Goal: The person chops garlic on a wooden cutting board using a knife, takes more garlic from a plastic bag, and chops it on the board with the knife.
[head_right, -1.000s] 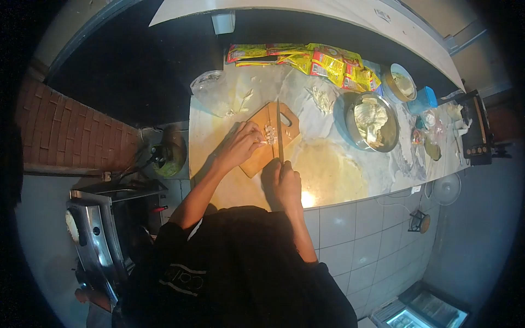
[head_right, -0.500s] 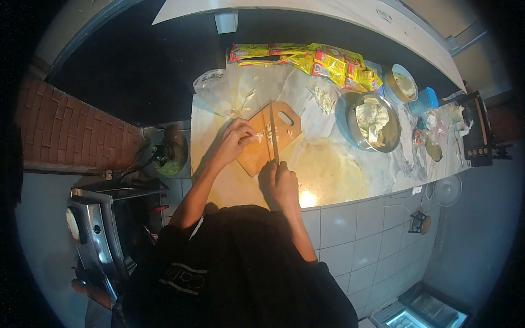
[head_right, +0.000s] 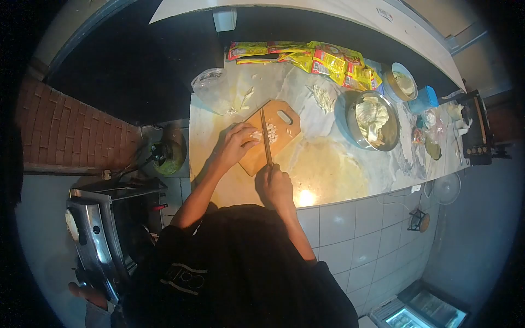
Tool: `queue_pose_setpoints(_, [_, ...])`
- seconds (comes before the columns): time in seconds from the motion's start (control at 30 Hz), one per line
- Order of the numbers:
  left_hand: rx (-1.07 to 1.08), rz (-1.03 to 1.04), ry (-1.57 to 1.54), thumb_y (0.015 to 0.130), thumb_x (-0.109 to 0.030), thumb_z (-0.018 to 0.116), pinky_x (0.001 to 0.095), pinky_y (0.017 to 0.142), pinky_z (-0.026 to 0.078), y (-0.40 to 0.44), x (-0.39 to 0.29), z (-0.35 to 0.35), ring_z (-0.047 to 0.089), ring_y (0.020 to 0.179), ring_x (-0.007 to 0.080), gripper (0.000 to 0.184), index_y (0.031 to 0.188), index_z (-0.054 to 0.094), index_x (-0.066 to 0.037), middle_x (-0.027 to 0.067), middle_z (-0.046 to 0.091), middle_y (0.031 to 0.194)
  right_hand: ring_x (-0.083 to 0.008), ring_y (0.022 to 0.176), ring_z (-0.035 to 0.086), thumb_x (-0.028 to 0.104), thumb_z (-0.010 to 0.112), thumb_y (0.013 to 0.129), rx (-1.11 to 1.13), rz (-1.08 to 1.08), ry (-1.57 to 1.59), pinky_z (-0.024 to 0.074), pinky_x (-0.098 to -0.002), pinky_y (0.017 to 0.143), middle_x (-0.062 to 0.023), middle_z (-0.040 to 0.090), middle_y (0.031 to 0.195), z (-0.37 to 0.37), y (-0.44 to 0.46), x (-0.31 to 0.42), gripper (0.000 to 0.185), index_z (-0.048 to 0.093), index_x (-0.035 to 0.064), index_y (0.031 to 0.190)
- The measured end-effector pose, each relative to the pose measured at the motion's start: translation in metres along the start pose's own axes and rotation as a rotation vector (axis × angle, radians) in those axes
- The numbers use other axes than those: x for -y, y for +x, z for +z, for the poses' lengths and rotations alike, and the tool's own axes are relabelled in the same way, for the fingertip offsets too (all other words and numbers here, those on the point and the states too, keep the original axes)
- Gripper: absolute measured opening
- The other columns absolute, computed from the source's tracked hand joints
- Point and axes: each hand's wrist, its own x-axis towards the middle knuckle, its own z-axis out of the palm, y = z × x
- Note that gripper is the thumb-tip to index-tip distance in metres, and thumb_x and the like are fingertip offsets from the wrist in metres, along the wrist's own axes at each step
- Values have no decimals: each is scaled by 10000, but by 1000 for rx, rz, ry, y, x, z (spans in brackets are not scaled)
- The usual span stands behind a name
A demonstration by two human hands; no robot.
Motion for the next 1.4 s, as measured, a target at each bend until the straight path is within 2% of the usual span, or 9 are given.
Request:
queue_pose_setpoints(0.07, [20,-12,4,781,-18,748,390,831,511,0,0,-1,634,934,351,311,1071,647,33,157,637,1028,-517,804,624,197,572,943,142,58,0,504,-577,718,-336,628,824,-4,2,0,245,535,-24,1044])
queue_pose_setpoints(0.17, [62,-74,-20,781,-25,752,391,836,509,3,4,-2,631,951,345,345,1105,649,34,159,633,1036,-516,780,621,179,590,928,167,56,-27,498,-583,706,-332,627,817,1,4,-8,238,536,-20,1046])
queue_pose_setpoints(0.3, [104,-90,-40,793,-38,749,392,838,510,3,9,-3,635,955,336,349,1120,653,36,161,622,1059,-517,795,624,170,597,923,174,-11,5,497,-585,715,-335,627,822,-7,4,-8,229,539,-21,1036])
queue_pose_setpoints(0.37, [110,-70,-17,798,-44,748,390,837,512,5,13,-4,638,952,333,342,1117,657,37,161,620,1065,-482,706,618,142,576,951,41,-51,-10,478,-529,606,-292,613,704,-4,5,-11,185,563,-35,897])
queue_pose_setpoints(0.47, [103,9,21,806,-52,743,382,829,518,5,14,-2,642,937,333,302,1088,676,36,158,617,1074,-515,777,624,166,593,927,136,46,29,498,-579,695,-327,630,803,-9,8,-9,214,548,-22,1018])
queue_pose_setpoints(0.73, [93,-45,-24,840,-10,698,352,794,514,4,7,-2,644,907,283,218,1057,713,-7,128,659,1000,-501,777,623,177,578,942,131,-6,25,495,-574,692,-320,630,792,-4,7,-2,215,549,-20,1024])
queue_pose_setpoints(1.1, [39,-19,-22,819,-31,725,365,762,528,3,8,2,655,876,321,211,1024,697,11,147,649,980,-493,777,620,194,579,940,161,24,-27,498,-563,715,-303,637,818,-17,16,-3,228,556,-11,1037])
queue_pose_setpoints(1.27, [6,-39,6,817,-47,730,376,759,525,2,8,8,651,871,338,209,1015,692,10,152,643,972,-481,708,623,167,584,944,53,-91,-62,488,-544,641,-279,632,720,-18,21,-6,189,574,-15,897])
queue_pose_setpoints(1.4, [18,-62,18,827,-27,706,390,760,519,2,4,7,644,876,344,188,1011,690,10,153,637,961,-472,719,628,174,585,944,84,-95,-71,496,-536,650,-269,641,732,-24,22,0,191,578,-10,896])
